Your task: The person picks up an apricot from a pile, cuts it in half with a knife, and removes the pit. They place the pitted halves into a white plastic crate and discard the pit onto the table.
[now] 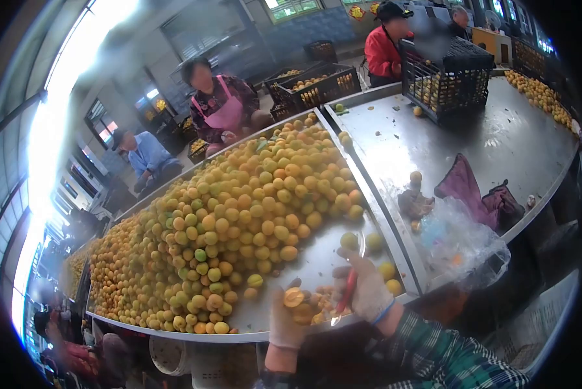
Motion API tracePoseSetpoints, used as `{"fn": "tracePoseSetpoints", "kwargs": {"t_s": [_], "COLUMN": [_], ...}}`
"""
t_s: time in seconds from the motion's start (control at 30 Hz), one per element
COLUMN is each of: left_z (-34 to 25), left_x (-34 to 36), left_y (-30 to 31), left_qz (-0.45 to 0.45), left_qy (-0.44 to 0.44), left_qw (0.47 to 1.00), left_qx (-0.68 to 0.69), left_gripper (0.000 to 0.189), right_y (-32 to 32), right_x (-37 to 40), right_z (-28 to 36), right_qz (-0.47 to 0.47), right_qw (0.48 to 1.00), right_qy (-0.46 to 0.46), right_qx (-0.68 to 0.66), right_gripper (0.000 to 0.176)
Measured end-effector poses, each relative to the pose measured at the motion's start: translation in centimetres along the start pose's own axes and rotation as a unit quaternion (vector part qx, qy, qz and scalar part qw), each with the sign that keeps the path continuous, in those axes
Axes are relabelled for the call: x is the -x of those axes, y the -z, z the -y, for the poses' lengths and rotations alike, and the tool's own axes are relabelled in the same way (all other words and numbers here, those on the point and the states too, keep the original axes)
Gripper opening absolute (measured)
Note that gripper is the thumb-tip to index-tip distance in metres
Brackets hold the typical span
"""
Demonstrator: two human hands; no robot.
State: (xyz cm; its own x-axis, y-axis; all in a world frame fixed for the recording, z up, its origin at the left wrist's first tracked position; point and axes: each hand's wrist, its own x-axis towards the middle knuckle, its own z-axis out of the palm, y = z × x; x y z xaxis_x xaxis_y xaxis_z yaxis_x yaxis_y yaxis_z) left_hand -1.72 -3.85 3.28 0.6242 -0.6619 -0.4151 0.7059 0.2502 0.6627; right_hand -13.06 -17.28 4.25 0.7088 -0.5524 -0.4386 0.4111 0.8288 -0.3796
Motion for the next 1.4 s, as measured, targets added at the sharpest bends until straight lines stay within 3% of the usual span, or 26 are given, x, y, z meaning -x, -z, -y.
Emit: {"fn": "tracePoseSetpoints", "kwargs": {"t_s": [0.07,0.17,0.2,0.23,0.3,0.33,0.37,0.43,0.47,0.5,0.53,0.57,0.6,0.7,0.73,0.83,1.0,1.1,1.27,1.37,1.4], "left_z": [0.4,-0.1,-0.2,-0.4,-0.5,-0.5,-0.7,-1.2,-1.1,-0.9,-0.7,-0.5,-0.4,0.4,0.4,0.3,0.6,0.5,0.9,0.6,0.4], "left_x": [-0.5,0.0,0.2,-0.1,-1.4,-1.1,-1.4,-1.2,-1.3,-1.5,-1.6,-1.5,-1.2,-0.8,-0.9,-0.6,-0.8,-0.4,-0.9,-1.1,-0.8], "left_y": [0.8,0.1,-0.8,-0.2,1.5,0.5,0.9,0.8,1.1,1.4,1.5,1.5,1.4,1.9,2.4,2.0,2.1,1.6,1.9,1.8,1.5], "left_qz": [-0.006,-0.028,-0.075,-0.035,0.063,0.008,0.013,0.048,0.049,0.037,0.028,0.033,0.033,0.025,0.025,0.025,0.003,-0.009,-0.026,-0.043,-0.036], "left_qy": [0.069,0.106,0.073,0.042,-0.019,-0.042,-0.033,-0.021,-0.021,-0.021,-0.022,-0.02,-0.007,0.014,0.027,0.049,0.054,0.071,0.048,0.052,0.048], "left_qw": [0.998,0.994,0.993,0.994,0.986,0.986,0.986,0.981,0.982,0.979,0.976,0.977,0.977,0.987,0.989,0.994,0.997,0.997,0.997,0.997,0.998], "left_qx": [0.011,-0.008,-0.052,-0.09,-0.154,-0.163,-0.164,-0.184,-0.183,-0.199,-0.215,-0.211,-0.209,-0.159,-0.14,-0.095,-0.062,-0.041,-0.048,-0.023,-0.024], "left_gripper": [0.059,0.069,0.081,0.087,0.091,0.091,0.092,0.093,0.093,0.093,0.093,0.093,0.092,0.088,0.087,0.082,0.078,0.076,0.078,0.082,0.086], "right_y": [-0.1,0.8,0.1,-0.2,0.1,0.2,0.1,0.5,1.5,1.0,-0.2,-1.0,-2.0,-1.9,-1.7,-2.0,-3.5,-3.2,-2.3,-1.9,-2.3], "right_x": [0.2,-0.4,0.3,0.0,-0.6,-0.4,-0.9,-2.6,-3.8,-2.7,-0.6,1.0,1.3,0.4,-0.4,0.3,2.5,2.3,1.3,1.5,1.8], "right_z": [0.7,1.0,1.0,0.6,-0.5,-0.2,-0.5,-2.4,-2.9,-2.3,-1.4,-0.6,-0.9,1.0,1.5,3.0,4.8,5.0,5.0,5.2,4.9], "right_qz": [0.019,0.056,0.04,0.015,0.071,0.09,0.073,0.024,0.014,0.014,0.116,0.196,0.158,0.145,0.139,0.178,0.184,0.183,0.155,0.128,0.142], "right_qw": [1.0,0.998,0.997,0.992,0.943,0.925,0.891,0.76,0.612,0.609,0.857,0.967,0.982,0.979,0.977,0.946,0.865,0.849,0.872,0.815,0.85], "right_qy": [0.004,0.007,0.025,0.074,0.231,0.216,0.241,0.421,0.515,0.516,0.28,0.0,0.044,0.14,0.161,0.268,0.45,0.482,0.456,0.506,0.446], "right_qx": [0.014,0.028,0.058,0.104,0.23,0.299,0.378,0.494,0.6,0.602,0.417,0.165,0.097,0.041,-0.02,-0.03,0.126,0.114,0.091,0.25,0.242], "right_gripper": [0.044,0.038,0.04,0.045,0.079,0.099,0.106,0.113,0.095,0.095,0.08,0.066,0.051,0.036,0.041,0.047,0.067,0.064,0.06,0.053,0.051]}}
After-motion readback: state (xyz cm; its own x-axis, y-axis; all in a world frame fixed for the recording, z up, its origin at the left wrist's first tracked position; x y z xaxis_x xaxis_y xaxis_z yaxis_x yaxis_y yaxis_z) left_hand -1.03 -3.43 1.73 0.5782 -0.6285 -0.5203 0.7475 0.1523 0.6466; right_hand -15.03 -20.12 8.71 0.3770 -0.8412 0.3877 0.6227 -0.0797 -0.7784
